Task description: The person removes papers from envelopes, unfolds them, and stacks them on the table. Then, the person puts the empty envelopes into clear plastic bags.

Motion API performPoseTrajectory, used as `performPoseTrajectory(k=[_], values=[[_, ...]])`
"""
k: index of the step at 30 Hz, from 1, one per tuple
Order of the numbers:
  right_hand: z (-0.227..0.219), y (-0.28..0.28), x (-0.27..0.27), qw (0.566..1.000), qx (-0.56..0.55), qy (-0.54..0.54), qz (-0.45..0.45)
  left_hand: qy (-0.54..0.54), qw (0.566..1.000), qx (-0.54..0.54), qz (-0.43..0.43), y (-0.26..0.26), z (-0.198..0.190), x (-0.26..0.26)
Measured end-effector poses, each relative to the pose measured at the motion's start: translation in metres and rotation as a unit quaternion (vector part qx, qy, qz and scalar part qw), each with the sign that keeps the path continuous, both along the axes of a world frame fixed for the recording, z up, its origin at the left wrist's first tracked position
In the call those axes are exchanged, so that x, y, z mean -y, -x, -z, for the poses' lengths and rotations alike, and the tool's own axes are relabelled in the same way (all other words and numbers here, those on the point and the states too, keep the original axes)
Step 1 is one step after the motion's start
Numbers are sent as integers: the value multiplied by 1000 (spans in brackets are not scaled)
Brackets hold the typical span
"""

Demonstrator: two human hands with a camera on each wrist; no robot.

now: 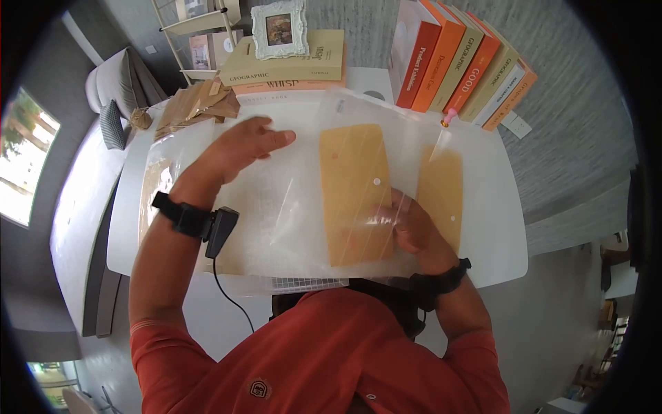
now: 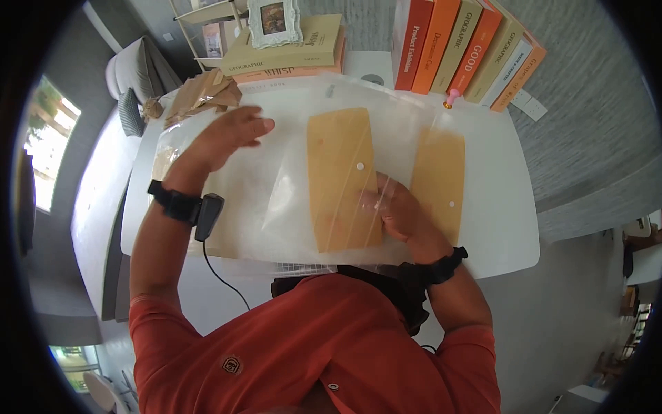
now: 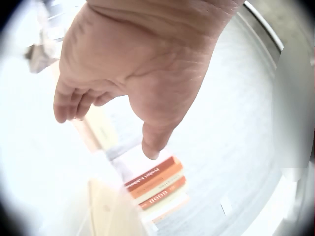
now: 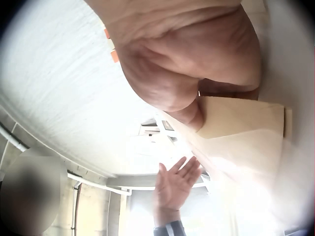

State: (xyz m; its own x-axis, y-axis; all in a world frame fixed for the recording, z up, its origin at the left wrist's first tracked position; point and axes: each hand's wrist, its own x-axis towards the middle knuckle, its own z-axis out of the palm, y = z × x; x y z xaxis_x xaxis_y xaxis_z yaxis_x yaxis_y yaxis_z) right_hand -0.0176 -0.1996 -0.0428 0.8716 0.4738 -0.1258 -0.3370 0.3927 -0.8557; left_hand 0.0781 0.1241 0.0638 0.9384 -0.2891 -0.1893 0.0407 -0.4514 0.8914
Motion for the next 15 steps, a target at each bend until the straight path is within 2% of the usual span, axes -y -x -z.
performPoseTrajectory(k=[1,2,3,4,6,9,10,12,13,14,15], values=[[-1,2,2,1000,26,2,13,89,988,-124,19,-6,9,-3],[-3,4,5,998,50,4,28,125,979,-155,52,-2,20,3],[-10,6,11,990,129,38,43,160,965,-187,87,8,30,12],[-24,9,18,974,206,72,60,205,956,-171,122,20,32,23],[-49,16,26,945,289,96,121,285,949,-97,89,46,20,46],[-67,25,29,945,257,26,200,369,926,10,79,68,13,65],[-66,23,32,958,214,-22,190,384,918,39,92,70,15,69],[-75,18,40,948,268,110,130,399,907,79,107,68,23,76],[-87,16,47,888,351,287,77,398,906,90,109,66,30,79],[-93,16,54,788,416,453,20,398,905,99,110,64,36,82],[-88,15,61,768,433,472,7,387,910,92,118,63,42,85]])
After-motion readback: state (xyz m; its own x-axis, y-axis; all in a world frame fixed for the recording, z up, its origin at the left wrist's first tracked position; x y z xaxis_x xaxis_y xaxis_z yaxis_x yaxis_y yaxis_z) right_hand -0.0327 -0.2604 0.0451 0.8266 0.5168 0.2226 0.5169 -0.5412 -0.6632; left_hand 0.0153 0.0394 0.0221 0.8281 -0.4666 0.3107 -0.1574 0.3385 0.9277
